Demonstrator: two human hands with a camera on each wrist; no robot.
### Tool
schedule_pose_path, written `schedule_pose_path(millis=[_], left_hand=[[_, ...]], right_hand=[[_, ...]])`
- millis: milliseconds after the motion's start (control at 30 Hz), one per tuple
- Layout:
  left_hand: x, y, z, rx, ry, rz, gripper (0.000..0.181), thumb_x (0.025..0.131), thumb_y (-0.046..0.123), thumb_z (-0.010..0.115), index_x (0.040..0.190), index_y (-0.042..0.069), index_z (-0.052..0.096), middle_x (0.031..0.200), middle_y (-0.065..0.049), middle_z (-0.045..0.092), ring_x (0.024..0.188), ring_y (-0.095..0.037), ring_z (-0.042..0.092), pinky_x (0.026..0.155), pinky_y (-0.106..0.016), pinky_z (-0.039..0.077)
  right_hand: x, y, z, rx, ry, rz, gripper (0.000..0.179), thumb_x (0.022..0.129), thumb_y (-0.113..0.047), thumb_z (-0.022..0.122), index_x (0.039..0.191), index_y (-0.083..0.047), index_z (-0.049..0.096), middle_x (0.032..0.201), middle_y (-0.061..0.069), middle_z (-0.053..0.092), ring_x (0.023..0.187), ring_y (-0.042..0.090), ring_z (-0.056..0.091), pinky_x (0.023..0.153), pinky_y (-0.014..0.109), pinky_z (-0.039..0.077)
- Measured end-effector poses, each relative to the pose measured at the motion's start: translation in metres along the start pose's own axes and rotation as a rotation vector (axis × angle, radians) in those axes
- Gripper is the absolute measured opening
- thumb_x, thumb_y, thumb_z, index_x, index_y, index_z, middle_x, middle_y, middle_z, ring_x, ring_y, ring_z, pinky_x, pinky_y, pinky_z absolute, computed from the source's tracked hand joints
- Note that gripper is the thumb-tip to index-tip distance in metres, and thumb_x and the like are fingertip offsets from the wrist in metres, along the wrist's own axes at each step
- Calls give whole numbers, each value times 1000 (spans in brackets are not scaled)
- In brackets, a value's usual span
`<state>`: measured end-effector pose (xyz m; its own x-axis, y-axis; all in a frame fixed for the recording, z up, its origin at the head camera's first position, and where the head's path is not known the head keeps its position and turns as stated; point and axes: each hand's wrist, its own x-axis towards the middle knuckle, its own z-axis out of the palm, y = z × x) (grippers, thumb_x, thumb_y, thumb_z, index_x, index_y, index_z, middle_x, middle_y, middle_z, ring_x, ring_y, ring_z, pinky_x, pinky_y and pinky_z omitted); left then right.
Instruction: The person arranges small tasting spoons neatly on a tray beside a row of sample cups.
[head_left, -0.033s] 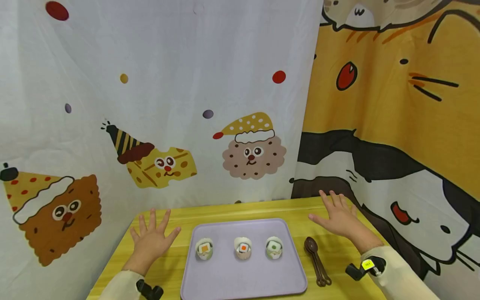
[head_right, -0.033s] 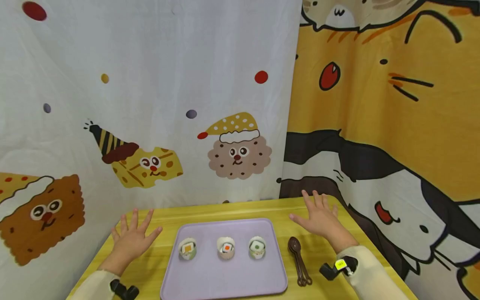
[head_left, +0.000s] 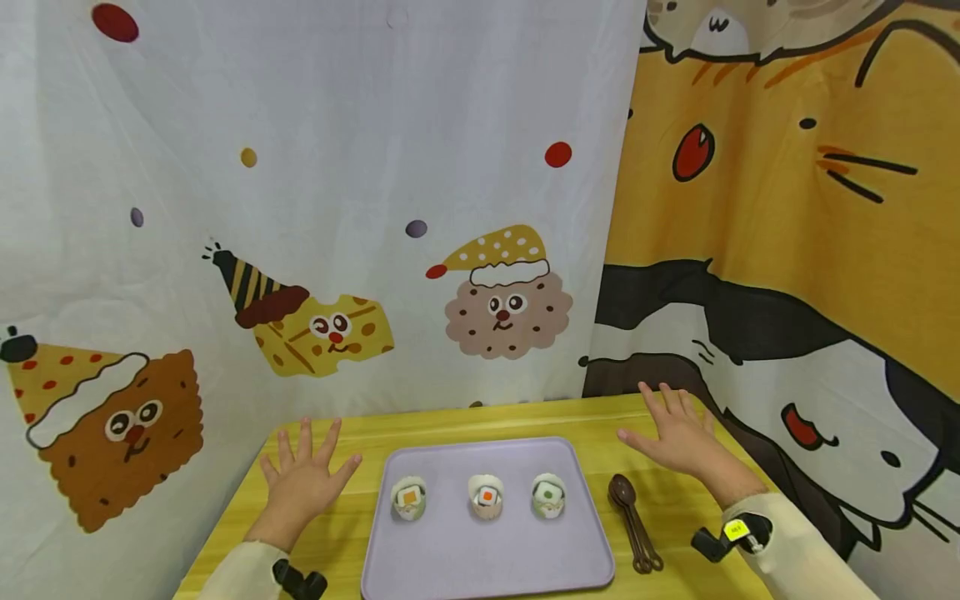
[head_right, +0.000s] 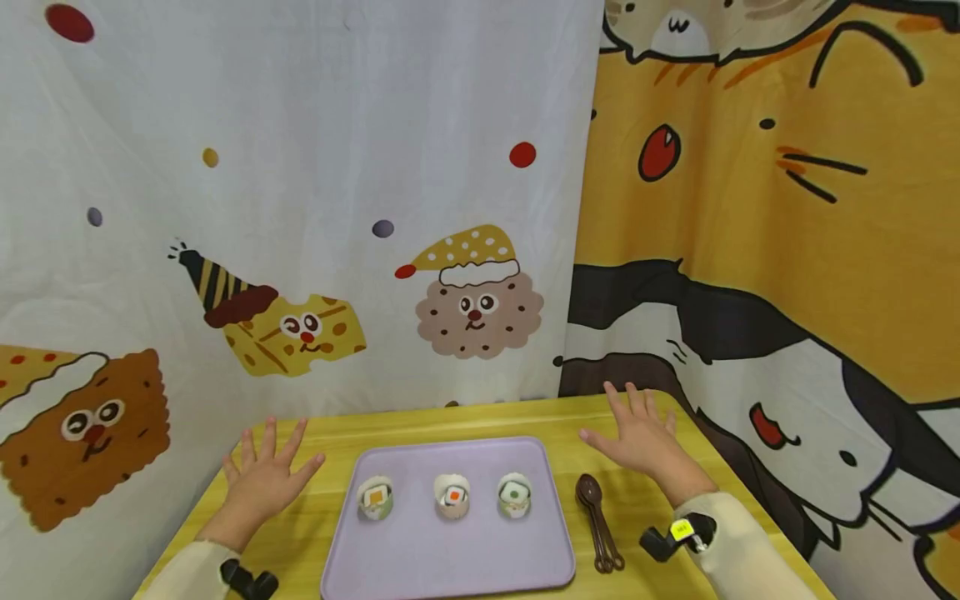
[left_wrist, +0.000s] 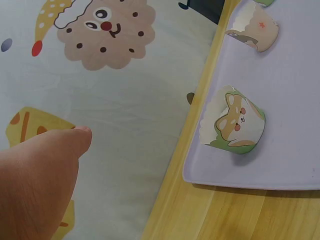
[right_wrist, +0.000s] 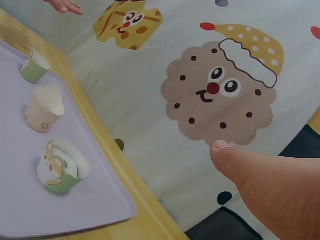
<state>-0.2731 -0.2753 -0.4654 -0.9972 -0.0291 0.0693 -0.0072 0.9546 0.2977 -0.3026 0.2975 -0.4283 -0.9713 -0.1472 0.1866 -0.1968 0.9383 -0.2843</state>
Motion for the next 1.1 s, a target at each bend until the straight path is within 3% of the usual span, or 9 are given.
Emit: schedule_pose_path(millis=[200,300,433,567,700,900,1100], left_hand=[[-2,0,0,2,10,1,93,95,76,34,162,15,16,161,-34,-9,139,-65,-18,100,-84,-15],[-2,1,1,3,24,3,93,94,77,35,162,15,18,161,-36,-3,140,-67,-9,102,-85,-7],[-2,2,6,-8,43,9,92,95,74,39,161,11,23,154,-40,19,134,-68,21,101,-83,21],[-3,4,16,-109,25,-22,79,99,53,54,154,0,33,136,-42,38,110,-59,50,86,-69,46],[-1,4,32,-230,-31,-59,70,97,36,62,147,-7,40,131,-42,45,105,-51,60,85,-62,51],[-5,3,57,-353,-103,-97,65,94,29,67,142,-11,46,120,-33,62,106,-44,63,82,-54,56],[-17,6,72,-498,-111,-151,61,91,21,68,139,-10,48,115,-33,63,74,-29,64,56,-39,56]], right_hand=[[-2,-2,-1,14,-5,12,104,89,-67,60,160,-4,18,158,39,10,142,64,4,101,86,2],[-3,-1,-2,34,2,15,105,90,-66,60,160,-3,15,159,39,9,143,63,3,101,87,2],[-3,4,1,40,34,5,105,90,-64,62,159,0,15,156,41,14,141,64,11,101,86,11],[-3,11,8,84,60,12,97,94,-53,64,155,9,20,149,45,24,133,65,28,100,79,30],[-7,16,14,148,70,59,88,97,-45,63,152,13,26,144,44,34,127,62,39,99,73,39],[-14,23,25,218,85,100,82,96,-37,65,150,14,29,134,42,46,114,58,54,87,63,51],[-21,27,39,287,48,134,80,95,-30,67,150,13,27,131,40,50,109,55,59,82,57,56]])
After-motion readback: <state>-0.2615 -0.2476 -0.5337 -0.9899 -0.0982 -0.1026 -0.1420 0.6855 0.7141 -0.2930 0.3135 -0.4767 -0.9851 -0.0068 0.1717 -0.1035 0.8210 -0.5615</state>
